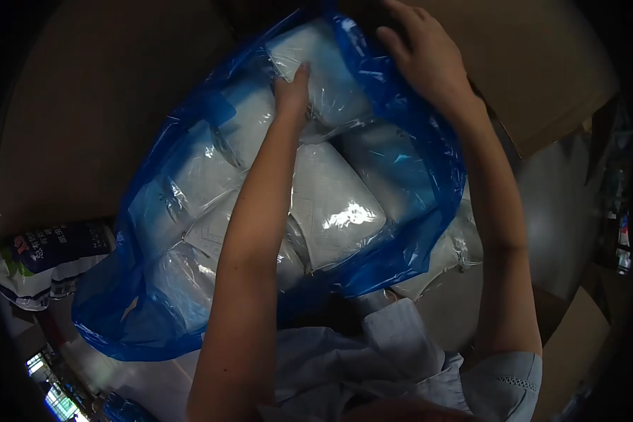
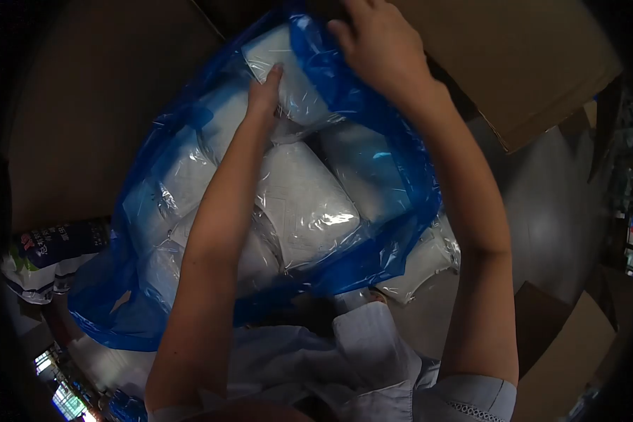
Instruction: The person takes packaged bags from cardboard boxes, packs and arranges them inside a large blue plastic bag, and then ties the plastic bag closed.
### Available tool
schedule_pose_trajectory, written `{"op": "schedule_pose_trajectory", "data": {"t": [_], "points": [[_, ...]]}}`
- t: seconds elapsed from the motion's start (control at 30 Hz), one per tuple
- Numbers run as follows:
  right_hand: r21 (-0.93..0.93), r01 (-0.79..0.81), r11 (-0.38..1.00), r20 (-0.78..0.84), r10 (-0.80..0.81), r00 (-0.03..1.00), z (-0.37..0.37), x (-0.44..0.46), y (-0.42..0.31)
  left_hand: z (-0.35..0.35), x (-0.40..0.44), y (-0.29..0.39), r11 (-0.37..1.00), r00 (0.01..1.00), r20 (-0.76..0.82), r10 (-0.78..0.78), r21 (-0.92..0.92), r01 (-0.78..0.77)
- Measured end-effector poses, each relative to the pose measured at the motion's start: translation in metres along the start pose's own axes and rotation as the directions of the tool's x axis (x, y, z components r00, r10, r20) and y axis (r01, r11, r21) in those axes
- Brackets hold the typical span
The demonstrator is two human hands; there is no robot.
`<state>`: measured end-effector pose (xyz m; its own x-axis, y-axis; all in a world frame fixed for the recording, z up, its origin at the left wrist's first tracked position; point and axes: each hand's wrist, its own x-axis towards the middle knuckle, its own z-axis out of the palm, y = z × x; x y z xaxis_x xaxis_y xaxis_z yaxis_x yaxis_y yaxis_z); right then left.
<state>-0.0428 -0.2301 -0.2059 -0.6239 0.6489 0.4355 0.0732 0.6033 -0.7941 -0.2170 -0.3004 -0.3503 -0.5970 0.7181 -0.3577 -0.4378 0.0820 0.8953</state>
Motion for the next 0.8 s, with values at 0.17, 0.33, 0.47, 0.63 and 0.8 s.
{"op": "schedule_pose_trajectory", "data": {"t": [0.17,0.33,0.47,0.63,0.8], "points": [[-0.154,0.256,0.954,0.023,-0.256,0.967,-0.032,-0.082,-0.049,-0.036,0.05,0.002,0.68,0.989,-0.069,0.13,0.733,-0.038],[-0.227,-0.36,0.905,-0.525,0.197,0.828,-0.127,-0.218,-0.048,-0.024,-0.041,0.035,0.844,0.972,-0.01,0.233,0.499,-0.197],[-0.845,-0.467,0.261,-0.195,0.662,0.724,-0.121,-0.329,0.042,-0.054,-0.101,0.064,0.732,0.959,0.136,0.248,0.622,-0.278],[-0.87,-0.494,0.002,-0.361,0.681,0.638,-0.115,-0.365,0.116,-0.089,-0.148,0.09,0.624,0.924,0.265,0.275,0.683,-0.381],[-0.851,-0.452,0.269,-0.233,0.578,0.782,-0.156,-0.368,0.075,-0.114,-0.182,0.101,0.682,0.908,0.328,0.261,0.603,-0.414]]}}
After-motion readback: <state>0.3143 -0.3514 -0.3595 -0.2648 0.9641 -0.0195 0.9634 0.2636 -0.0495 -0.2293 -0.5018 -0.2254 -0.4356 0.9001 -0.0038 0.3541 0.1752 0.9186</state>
